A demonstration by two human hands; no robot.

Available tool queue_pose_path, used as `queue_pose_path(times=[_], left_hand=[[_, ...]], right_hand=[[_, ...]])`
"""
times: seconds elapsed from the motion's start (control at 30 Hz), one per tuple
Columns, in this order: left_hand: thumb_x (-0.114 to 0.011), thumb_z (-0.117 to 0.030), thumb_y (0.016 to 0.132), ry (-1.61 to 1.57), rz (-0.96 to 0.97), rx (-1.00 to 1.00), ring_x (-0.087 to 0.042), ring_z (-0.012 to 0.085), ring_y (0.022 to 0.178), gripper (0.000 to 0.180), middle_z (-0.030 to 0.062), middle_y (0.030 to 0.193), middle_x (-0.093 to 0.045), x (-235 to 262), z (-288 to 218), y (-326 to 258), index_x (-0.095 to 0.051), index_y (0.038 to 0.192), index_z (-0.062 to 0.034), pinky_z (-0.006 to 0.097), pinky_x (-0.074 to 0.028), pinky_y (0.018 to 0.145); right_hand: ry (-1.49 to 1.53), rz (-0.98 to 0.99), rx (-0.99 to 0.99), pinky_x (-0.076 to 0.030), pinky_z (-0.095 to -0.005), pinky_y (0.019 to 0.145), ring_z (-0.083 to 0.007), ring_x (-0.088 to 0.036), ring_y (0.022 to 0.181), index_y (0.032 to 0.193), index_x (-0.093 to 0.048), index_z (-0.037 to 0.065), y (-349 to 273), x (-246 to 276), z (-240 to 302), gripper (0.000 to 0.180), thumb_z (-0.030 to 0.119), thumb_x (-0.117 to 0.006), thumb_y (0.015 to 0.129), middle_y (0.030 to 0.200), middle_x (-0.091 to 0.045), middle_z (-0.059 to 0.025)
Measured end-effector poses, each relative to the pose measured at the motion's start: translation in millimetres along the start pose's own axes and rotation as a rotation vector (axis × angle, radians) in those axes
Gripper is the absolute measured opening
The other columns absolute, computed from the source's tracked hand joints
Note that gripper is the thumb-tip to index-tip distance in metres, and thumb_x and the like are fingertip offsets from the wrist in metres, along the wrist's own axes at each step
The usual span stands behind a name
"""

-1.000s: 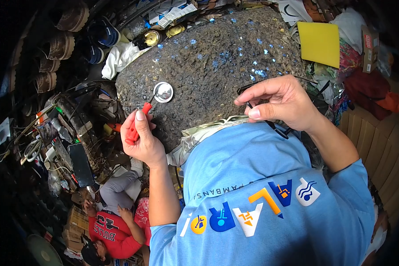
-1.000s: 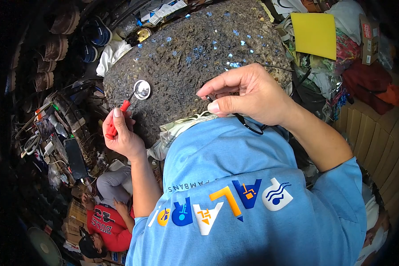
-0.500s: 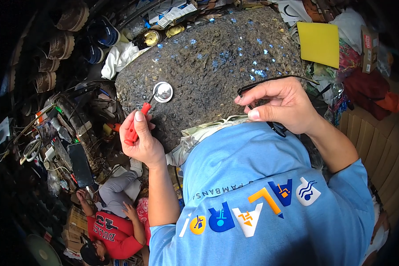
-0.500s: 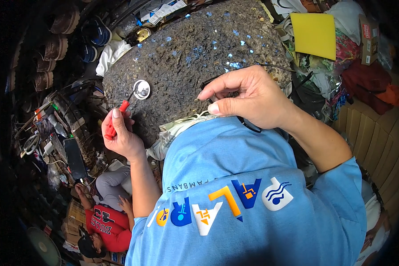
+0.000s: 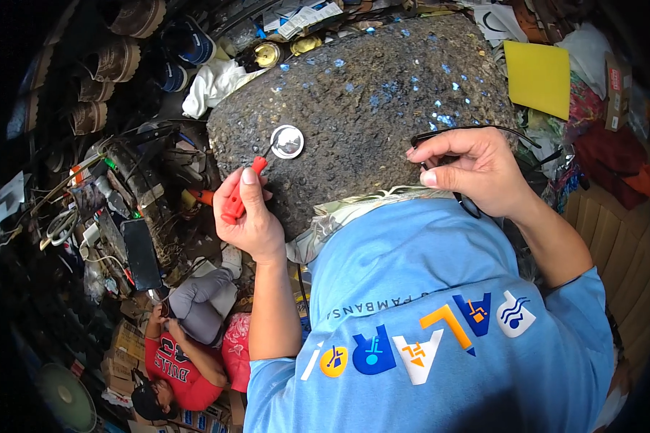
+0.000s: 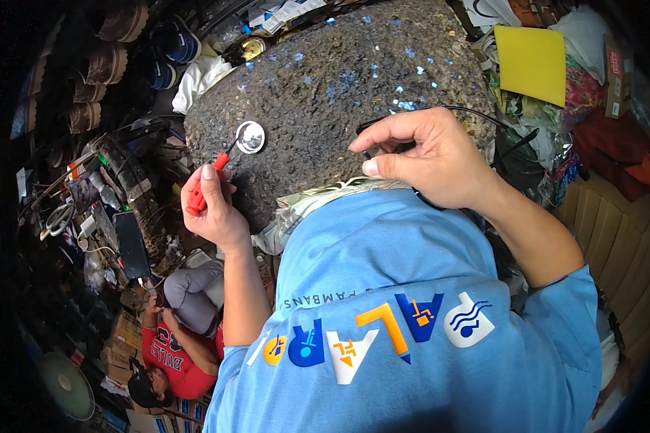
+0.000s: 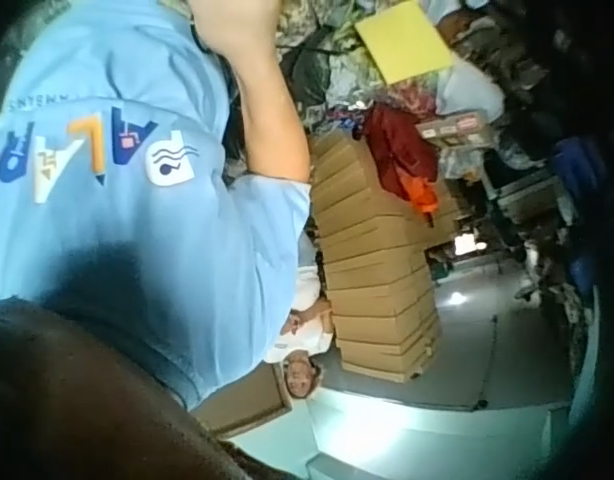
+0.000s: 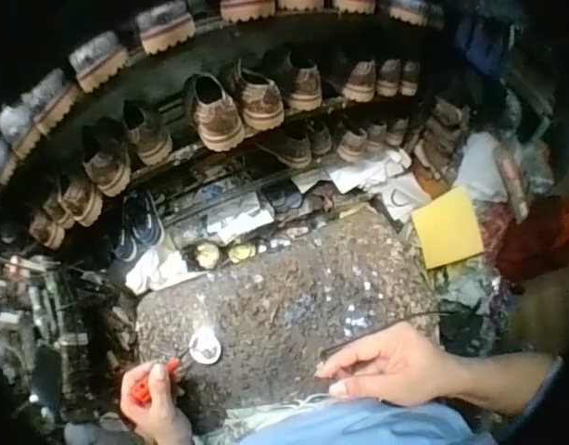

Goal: Repairing a pair of eyeglasses using a small screwdriver and glue while surrounded by shoe manufacturing materials.

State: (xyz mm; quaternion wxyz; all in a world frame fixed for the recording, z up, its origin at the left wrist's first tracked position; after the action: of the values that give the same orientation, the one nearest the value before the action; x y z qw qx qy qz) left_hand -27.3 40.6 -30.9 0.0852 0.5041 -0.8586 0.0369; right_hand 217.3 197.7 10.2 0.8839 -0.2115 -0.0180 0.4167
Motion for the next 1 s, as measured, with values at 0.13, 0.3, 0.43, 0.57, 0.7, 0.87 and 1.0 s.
queue_pose_path(times=[0.13, 0.3, 0.43, 0.57, 0.7, 0.87, 1.0], left_hand=[[-0.068, -0.019, 0.091, 0.008, 0.012, -0.022, -0.06, 0.0085, 0.065, 0.023, 0.0116, 0.085, -0.071, 0, 2, 0, -0.062, 0.099, 0.0021, 0.02, -0.048, 0.055], [-0.068, -0.019, 0.091, -0.047, -0.01, 0.016, -0.061, 0.0089, 0.064, 0.023, 0.0124, 0.085, -0.071, 0, 3, 0, -0.062, 0.099, 0.0014, 0.02, -0.048, 0.054], [-0.064, -0.02, 0.092, -0.146, -0.034, -0.013, -0.059, 0.01, 0.058, 0.022, 0.0156, 0.084, -0.071, 7, -13, -7, -0.062, 0.098, 0.0012, 0.019, -0.044, 0.049], [-0.06, -0.027, 0.091, -0.314, 0.151, 0.102, -0.059, 0.0143, 0.058, 0.028, 0.013, 0.079, -0.064, 2, -61, -34, -0.057, 0.1, -0.0005, 0.021, -0.044, 0.047], [-0.071, -0.029, 0.083, -0.208, 0.293, 0.125, -0.062, 0.0159, 0.063, 0.036, 0.0119, 0.087, -0.063, -12, -84, -59, -0.057, 0.1, -0.0001, 0.023, -0.052, 0.053], [-0.072, -0.021, 0.085, -0.137, 0.344, 0.15, -0.065, 0.0172, 0.065, 0.029, 0.011, 0.087, -0.063, -20, -75, -68, -0.059, 0.098, 0.0005, 0.024, -0.053, 0.056], [-0.073, -0.009, 0.085, -0.15, 0.393, 0.067, -0.066, 0.0161, 0.069, 0.024, 0.0149, 0.084, -0.067, -23, -71, -68, -0.059, 0.099, 0.0047, 0.026, -0.053, 0.066]], right_hand=[[-0.035, -0.017, -0.003, -0.047, -0.0192, 0.064, -0.004, -0.058, 0.073, 0.102, -0.071, 0.0, 1, 1, -3, 0.02, 0.002, -0.07, 0.082, 0.081, -0.066, -0.0012], [-0.013, -0.029, -0.013, -0.045, -0.0188, 0.062, -0.0031, -0.055, 0.071, 0.1, -0.071, 0.0, 1, -3, -3, 0.018, 0.002, -0.069, 0.083, 0.08, -0.064, -0.0001], [-0.024, -0.045, -0.007, -0.044, -0.0187, 0.058, -0.0017, -0.053, 0.066, 0.098, -0.071, 0.001, 2, -5, -5, 0.017, 0.002, -0.067, 0.082, 0.073, -0.063, 0.0015], [-0.253, -0.091, 0.029, -0.042, -0.0227, 0.048, -0.0038, -0.053, 0.054, 0.098, -0.072, 0.004, -3, -8, -5, 0.021, 0.006, -0.067, 0.078, 0.062, -0.061, -0.0018], [-0.57, -0.095, 0.173, -0.046, -0.03, 0.049, -0.0181, -0.059, 0.049, 0.095, -0.071, 0.007, -3, -12, 3, 0.02, 0.01, -0.063, 0.077, 0.064, -0.064, -0.0114], [-0.643, -0.107, 0.278, -0.05, -0.0338, 0.053, -0.023, -0.062, 0.052, 0.095, -0.071, 0.007, -4, -14, -3, 0.019, 0.011, -0.062, 0.078, 0.063, -0.064, -0.0116], [-0.652, -0.112, 0.341, -0.052, -0.0367, 0.057, -0.0248, -0.064, 0.055, 0.095, -0.07, 0.007, -5, -14, -4, 0.02, 0.01, -0.062, 0.078, 0.067, -0.065, -0.012]])
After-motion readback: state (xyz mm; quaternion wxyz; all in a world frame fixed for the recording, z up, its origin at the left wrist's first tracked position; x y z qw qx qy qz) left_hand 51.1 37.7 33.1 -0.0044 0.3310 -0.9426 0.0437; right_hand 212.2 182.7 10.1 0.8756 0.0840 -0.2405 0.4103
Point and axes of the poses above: each hand's wrist, its own y-axis towards the middle knuckle, its own x-axis out of the back of the hand, z = x × y, the point moved 1 cm from there along y, towards the middle knuckle
